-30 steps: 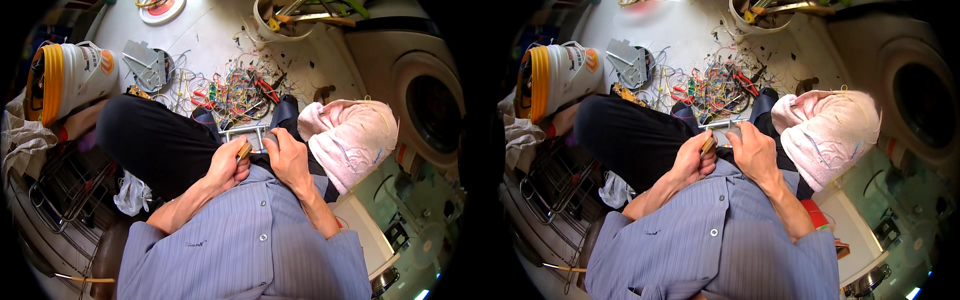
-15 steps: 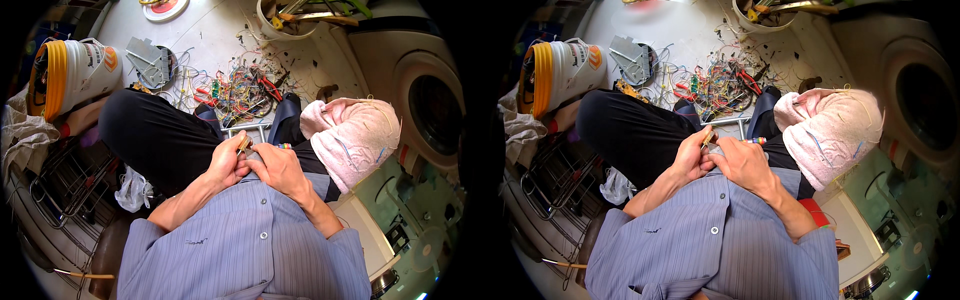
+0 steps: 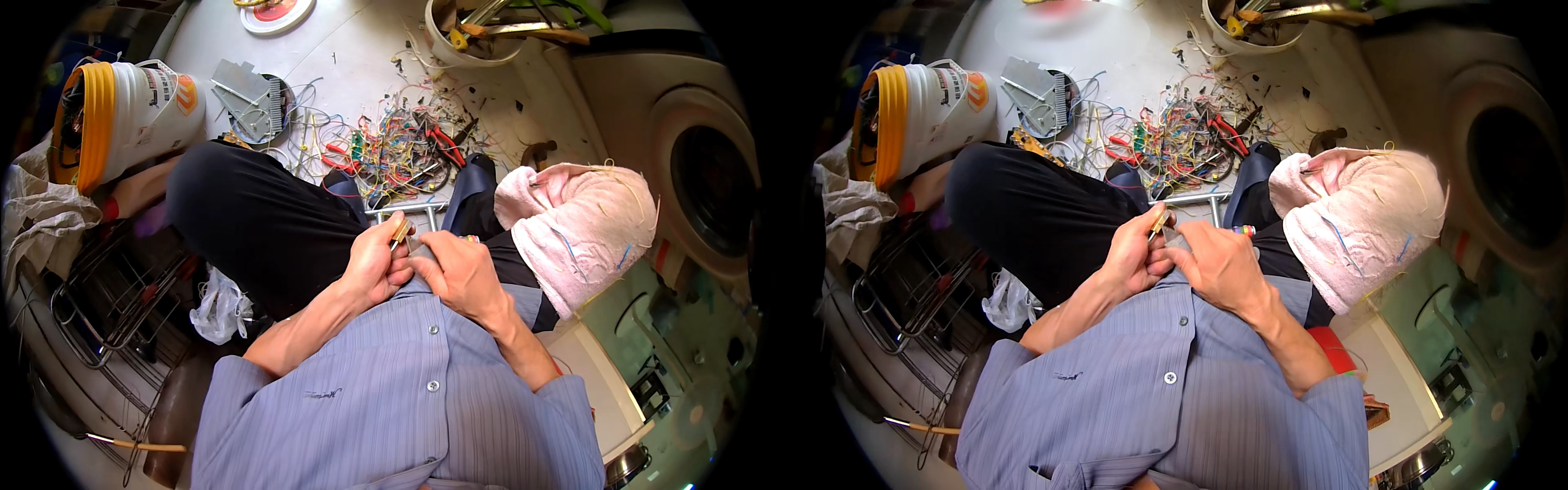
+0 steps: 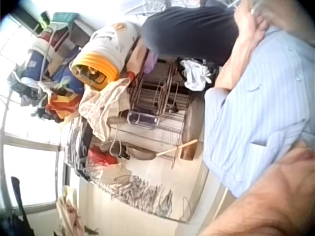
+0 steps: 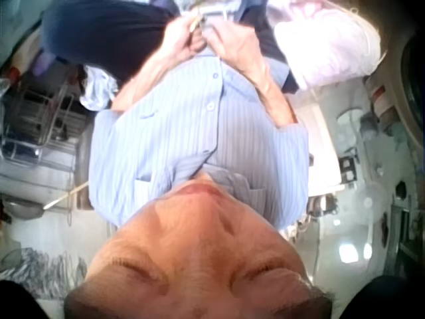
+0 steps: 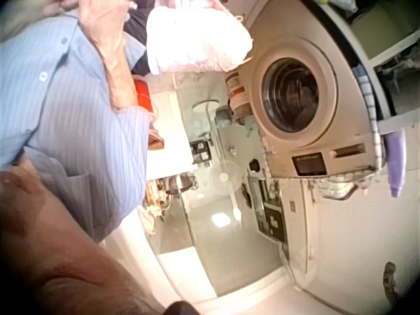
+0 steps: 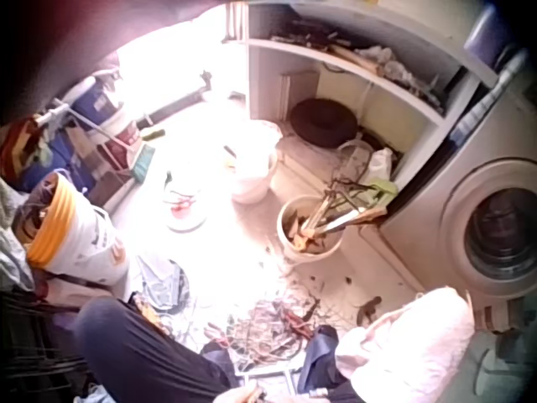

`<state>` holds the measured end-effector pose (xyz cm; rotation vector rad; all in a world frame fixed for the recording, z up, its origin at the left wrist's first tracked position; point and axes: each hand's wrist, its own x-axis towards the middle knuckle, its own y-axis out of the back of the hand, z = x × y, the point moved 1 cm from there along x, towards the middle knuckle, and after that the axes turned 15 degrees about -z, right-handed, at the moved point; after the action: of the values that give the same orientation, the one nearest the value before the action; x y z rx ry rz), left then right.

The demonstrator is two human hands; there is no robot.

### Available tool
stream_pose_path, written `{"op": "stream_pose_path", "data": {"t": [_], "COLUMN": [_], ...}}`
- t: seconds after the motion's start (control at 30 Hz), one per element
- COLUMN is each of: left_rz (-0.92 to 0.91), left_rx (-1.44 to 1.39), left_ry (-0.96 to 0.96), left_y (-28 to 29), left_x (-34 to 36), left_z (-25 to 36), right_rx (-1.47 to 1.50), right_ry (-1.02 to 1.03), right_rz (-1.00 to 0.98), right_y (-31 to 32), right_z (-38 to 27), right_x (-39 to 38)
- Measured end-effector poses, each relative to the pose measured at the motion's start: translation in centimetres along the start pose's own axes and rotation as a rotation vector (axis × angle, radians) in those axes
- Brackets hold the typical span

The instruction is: The person sits and uses a small tool to manipulate a cloth-covered component, handles a bundle of wires, and then uses a tool to work on a brass padlock held in their hands.

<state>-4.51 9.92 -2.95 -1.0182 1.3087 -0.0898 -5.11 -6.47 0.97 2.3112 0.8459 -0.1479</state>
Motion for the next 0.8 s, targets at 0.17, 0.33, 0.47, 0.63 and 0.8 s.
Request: {"op": "stream_pose_path", "data": {"t": [0.17, 0.33, 0.47, 0.63, 0.8], "left_rz": [0.054, -0.015, -0.188, -0.095, -0.112], "left_rx": [0.066, 0.105, 0.114, 0.024, 0.022], "left_ry": [0.001, 0.001, -0.004, -0.019, 0.01], "left_y": [-0.2, -0.1, 0.4, 0.2, 0.2], "left_x": [0.0, 0.1, 0.0, 0.5, 0.1], "left_z": [-0.3, -0.3, -0.4, -0.1, 0.0], "right_rx": [-0.032, -0.02, -0.185, 0.171, 0.508], "right_ry": [0.051, 0.004, -0.127, -0.05, -0.142], "right_rz": [-0.02, -0.032, 0.05, 0.071, 0.031], "right_y": [0.0, -0.1, 0.0, 0.4, 0.0], "right_z": [-0.3, -0.2, 1.7, 1.1, 1.2], "right_x": [0.1, 0.1, 0.4, 0.5, 0.0]}}
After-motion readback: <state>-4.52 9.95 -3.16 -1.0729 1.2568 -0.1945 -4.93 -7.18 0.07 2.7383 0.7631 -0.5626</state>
